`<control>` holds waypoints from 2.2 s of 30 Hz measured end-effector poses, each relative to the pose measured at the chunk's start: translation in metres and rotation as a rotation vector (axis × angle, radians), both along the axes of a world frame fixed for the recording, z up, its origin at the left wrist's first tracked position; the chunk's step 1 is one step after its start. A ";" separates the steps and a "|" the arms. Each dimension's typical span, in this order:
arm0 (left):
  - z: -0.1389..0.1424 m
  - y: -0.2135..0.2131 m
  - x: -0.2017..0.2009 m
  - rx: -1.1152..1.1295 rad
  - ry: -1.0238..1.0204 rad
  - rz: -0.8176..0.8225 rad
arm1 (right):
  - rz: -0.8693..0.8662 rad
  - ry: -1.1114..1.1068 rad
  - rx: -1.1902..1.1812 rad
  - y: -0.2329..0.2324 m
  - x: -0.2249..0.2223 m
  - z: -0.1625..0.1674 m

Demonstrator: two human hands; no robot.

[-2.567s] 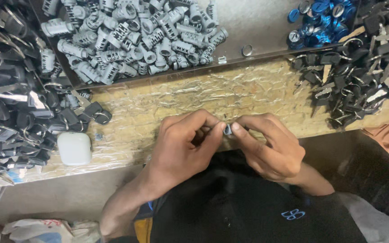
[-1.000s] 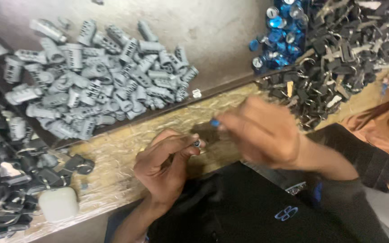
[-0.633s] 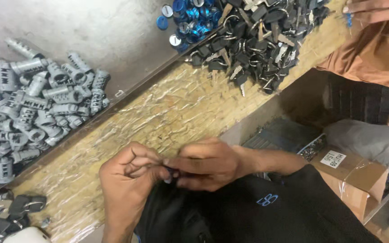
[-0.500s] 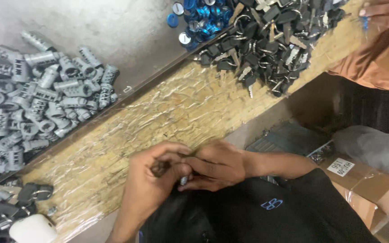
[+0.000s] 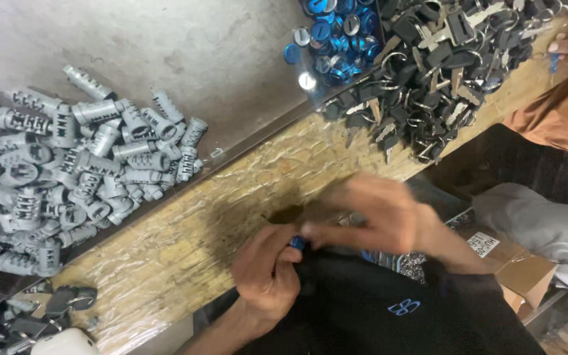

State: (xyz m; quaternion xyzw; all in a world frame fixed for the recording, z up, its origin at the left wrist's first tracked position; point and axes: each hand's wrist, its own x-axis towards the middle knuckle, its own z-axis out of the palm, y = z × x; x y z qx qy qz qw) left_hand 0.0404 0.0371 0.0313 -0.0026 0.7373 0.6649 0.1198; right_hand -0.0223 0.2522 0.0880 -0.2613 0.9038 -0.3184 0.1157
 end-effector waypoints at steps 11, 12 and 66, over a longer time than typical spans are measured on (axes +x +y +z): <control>-0.016 -0.028 -0.024 0.546 -0.224 0.017 | -0.235 0.374 0.074 0.010 -0.007 -0.006; -0.017 -0.028 -0.025 0.607 -0.223 0.048 | -0.336 0.255 -0.148 -0.003 -0.006 -0.010; 0.001 -0.040 -0.049 -0.404 0.285 -0.095 | 0.001 0.580 0.546 -0.011 -0.206 -0.024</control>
